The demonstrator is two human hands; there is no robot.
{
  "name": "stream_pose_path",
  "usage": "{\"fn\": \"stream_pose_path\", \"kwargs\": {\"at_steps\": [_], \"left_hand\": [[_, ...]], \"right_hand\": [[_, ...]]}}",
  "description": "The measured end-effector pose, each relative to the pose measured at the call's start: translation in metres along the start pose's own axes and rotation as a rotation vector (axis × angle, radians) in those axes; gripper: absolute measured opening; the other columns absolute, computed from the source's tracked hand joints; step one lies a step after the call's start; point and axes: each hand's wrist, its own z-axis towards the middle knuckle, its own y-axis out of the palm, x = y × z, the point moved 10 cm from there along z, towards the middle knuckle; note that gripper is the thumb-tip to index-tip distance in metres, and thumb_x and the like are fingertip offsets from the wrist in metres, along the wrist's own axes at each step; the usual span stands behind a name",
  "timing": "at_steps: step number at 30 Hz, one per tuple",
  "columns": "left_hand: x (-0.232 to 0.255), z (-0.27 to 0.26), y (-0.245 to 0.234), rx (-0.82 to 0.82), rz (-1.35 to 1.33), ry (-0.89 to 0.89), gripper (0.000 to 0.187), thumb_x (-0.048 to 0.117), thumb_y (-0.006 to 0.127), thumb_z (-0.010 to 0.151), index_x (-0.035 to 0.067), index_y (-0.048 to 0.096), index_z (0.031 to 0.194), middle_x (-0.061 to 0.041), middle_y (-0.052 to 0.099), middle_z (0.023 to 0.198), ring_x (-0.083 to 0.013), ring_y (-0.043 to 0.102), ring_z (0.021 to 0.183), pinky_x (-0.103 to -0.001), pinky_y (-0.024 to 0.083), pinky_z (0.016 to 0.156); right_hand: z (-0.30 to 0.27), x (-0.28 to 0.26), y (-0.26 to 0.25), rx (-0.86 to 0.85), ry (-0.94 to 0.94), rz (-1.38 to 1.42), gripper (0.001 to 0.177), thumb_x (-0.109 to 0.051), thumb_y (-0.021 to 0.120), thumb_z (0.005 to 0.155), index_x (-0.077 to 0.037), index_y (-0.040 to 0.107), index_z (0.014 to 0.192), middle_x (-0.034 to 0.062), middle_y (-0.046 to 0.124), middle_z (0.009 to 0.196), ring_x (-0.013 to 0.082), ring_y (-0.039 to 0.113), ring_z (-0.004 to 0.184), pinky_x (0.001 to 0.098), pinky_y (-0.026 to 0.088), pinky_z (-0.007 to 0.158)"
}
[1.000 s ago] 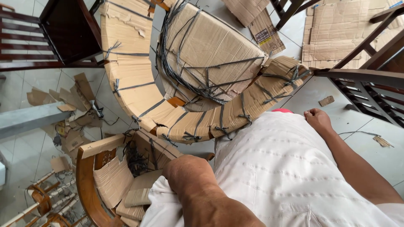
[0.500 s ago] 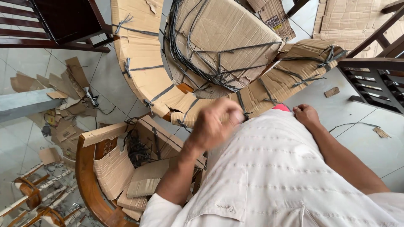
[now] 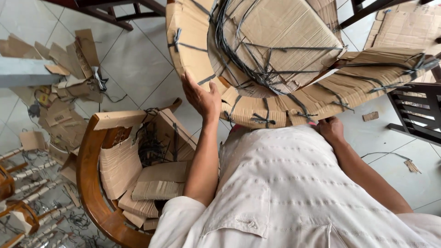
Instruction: Securing protective cardboard padding to a wooden chair frame using plastic straps by wrapping and tucking them.
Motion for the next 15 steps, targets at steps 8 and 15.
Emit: {"fn": "stream_pose_path", "kwargs": {"at_steps": [8, 15], "left_hand": [[-0.059, -0.010, -0.009, -0.153, -0.103, -0.174, 0.082, 0.015, 0.067, 0.092, 0.012, 0.026, 0.163, -0.020, 0.045, 0.156, -0.0437, 0.051, 0.140, -0.063, 0.034, 0.116], [-0.057, -0.033, -0.012, -0.198, -0.179, -0.375, 0.072, 0.021, 0.065, 0.098, 0.011, 0.029, 0.160, -0.026, 0.056, 0.146, -0.0483, 0.059, 0.130, -0.061, 0.045, 0.110]], "right_hand": [[0.002, -0.054, 0.013, 0.104, -0.713, -0.420, 0.043, -0.036, 0.082, 0.086, 0.001, 0.068, 0.071, 0.0246, 0.059, 0.065, 0.0489, 0.061, 0.071, 0.0540, 0.047, 0.063], [0.029, -0.002, 0.002, -0.060, -0.154, -0.245, 0.039, -0.045, 0.071, 0.095, -0.008, 0.074, 0.084, 0.0157, 0.070, 0.074, 0.0438, 0.071, 0.086, 0.0595, 0.048, 0.069]]}}
